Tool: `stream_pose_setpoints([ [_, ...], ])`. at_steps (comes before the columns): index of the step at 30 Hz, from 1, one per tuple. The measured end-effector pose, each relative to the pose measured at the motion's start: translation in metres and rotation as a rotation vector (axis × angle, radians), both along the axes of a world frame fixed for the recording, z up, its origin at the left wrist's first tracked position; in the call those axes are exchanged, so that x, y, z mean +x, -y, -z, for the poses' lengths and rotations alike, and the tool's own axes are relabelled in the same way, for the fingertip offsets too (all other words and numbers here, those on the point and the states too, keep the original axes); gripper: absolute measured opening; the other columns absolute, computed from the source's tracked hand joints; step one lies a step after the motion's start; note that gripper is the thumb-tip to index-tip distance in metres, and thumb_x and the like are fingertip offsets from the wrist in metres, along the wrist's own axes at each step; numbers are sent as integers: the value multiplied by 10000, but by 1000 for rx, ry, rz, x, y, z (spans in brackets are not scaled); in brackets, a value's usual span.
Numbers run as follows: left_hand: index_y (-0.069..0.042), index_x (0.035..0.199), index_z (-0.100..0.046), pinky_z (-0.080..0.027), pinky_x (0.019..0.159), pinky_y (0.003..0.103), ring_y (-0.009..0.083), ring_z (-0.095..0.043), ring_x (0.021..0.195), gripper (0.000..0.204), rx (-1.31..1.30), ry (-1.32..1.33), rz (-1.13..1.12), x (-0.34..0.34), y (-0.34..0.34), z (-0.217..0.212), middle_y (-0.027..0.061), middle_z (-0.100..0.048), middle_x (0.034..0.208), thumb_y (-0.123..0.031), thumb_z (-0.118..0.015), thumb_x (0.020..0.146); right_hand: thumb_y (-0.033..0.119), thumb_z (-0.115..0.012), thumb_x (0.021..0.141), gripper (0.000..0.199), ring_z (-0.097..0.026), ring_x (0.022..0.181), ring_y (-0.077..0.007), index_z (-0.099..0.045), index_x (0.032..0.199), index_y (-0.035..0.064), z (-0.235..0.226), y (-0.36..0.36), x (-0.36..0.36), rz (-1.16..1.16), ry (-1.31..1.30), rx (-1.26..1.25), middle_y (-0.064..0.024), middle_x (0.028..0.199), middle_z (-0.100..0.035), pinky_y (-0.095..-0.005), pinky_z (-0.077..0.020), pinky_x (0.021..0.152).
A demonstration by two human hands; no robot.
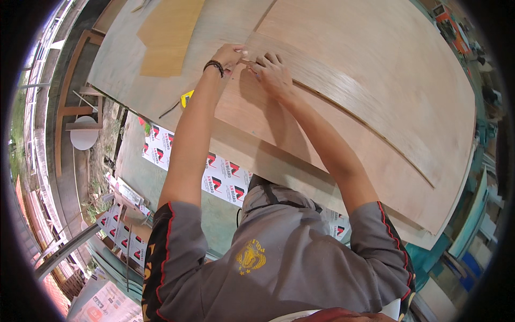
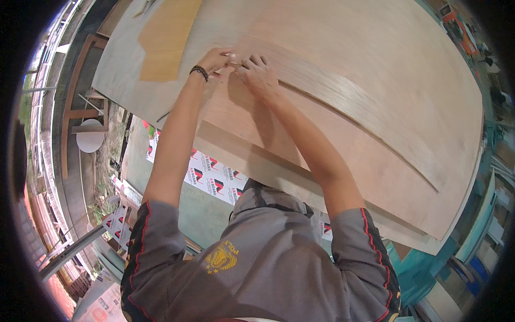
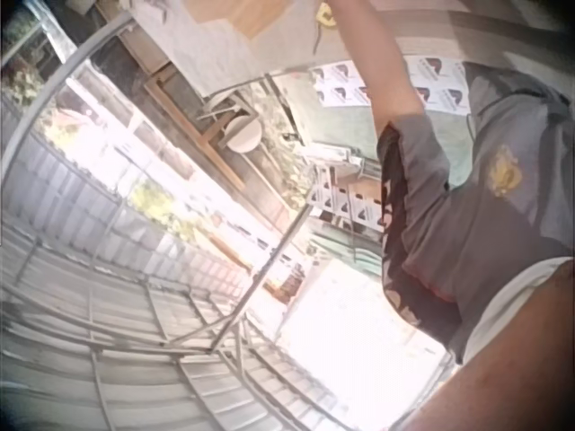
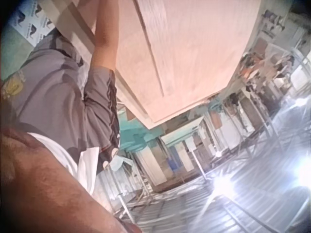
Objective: The person measures a large plywood sheet with a tape measure and draws a line with a pencil. They then place a narrow wooden board onto the plywood, align it with the marks, and trace its curved edge onto the plywood sheet using a pencil.
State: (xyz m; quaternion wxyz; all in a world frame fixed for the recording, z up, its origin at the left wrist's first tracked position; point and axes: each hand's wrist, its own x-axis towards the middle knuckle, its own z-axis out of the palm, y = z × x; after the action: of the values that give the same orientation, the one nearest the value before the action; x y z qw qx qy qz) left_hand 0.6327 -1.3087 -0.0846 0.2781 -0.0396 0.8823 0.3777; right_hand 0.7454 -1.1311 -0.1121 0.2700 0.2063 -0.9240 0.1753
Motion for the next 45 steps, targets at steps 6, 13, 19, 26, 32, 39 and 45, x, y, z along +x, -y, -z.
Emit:
stream_pose_setpoints([
  [6,-232,1507,-588,-555,901,613,190,-614,1013,566,9,78,76,-12,22,16,20,-645,1264,-423,-706,987,239,-725,910,119,-603,1089,-233,-774,1009,196,-17,-72,62,-2,79,20,16,1025,-702,-420,-479,987],
  [13,-302,1575,-503,-547,907,641,254,-590,1174,600,33,33,78,-14,16,24,29,-583,1417,-412,-671,1010,240,-744,891,84,-603,1078,-241,-773,946,183,-42,-208,175,211,248,58,15,962,-697,-412,-487,981],
  [19,-340,1648,-356,-497,975,697,376,-499,1427,689,-15,94,105,-42,41,44,72,-448,1628,-503,-625,1034,278,-740,936,107,-601,1091,-254,-791,952,185,-56,-314,268,405,347,0,21,959,-699,-429,-493,1005],
  [26,-357,1655,-332,-521,944,688,404,-496,1437,675,18,91,89,-49,43,58,69,-420,1660,-503,-595,1050,249,-755,934,121,-606,1069,-267,-813,1023,193,-56,-414,364,590,433,-65,-2,949,-691,-418,-518,953],
  [32,-342,1662,-319,-518,940,700,427,-492,1437,695,-17,78,92,-46,44,54,68,-390,1680,-530,-589,1049,271,-755,947,152,-601,1008,-271,-824,1060,195,-61,-483,424,797,471,-19,-29,893,-678,-417,-527,890],
  [39,-324,1637,-390,-556,878,639,305,-590,1201,659,16,52,107,-45,40,57,21,-535,1442,-533,-593,1046,339,-736,974,222,-619,977,-265,-821,1060,153,-64,-509,451,940,500,-60,-40,964,-722,-409,-532,885],
  [45,-204,1566,-518,-587,708,408,158,-619,967,573,-30,-97,209,-50,70,46,1,-650,1133,-457,-609,1060,291,-658,1020,249,-689,919,-326,-728,1187,120,-49,-454,421,1012,262,-677,-110,1029,-738,-473,-554,819],
])
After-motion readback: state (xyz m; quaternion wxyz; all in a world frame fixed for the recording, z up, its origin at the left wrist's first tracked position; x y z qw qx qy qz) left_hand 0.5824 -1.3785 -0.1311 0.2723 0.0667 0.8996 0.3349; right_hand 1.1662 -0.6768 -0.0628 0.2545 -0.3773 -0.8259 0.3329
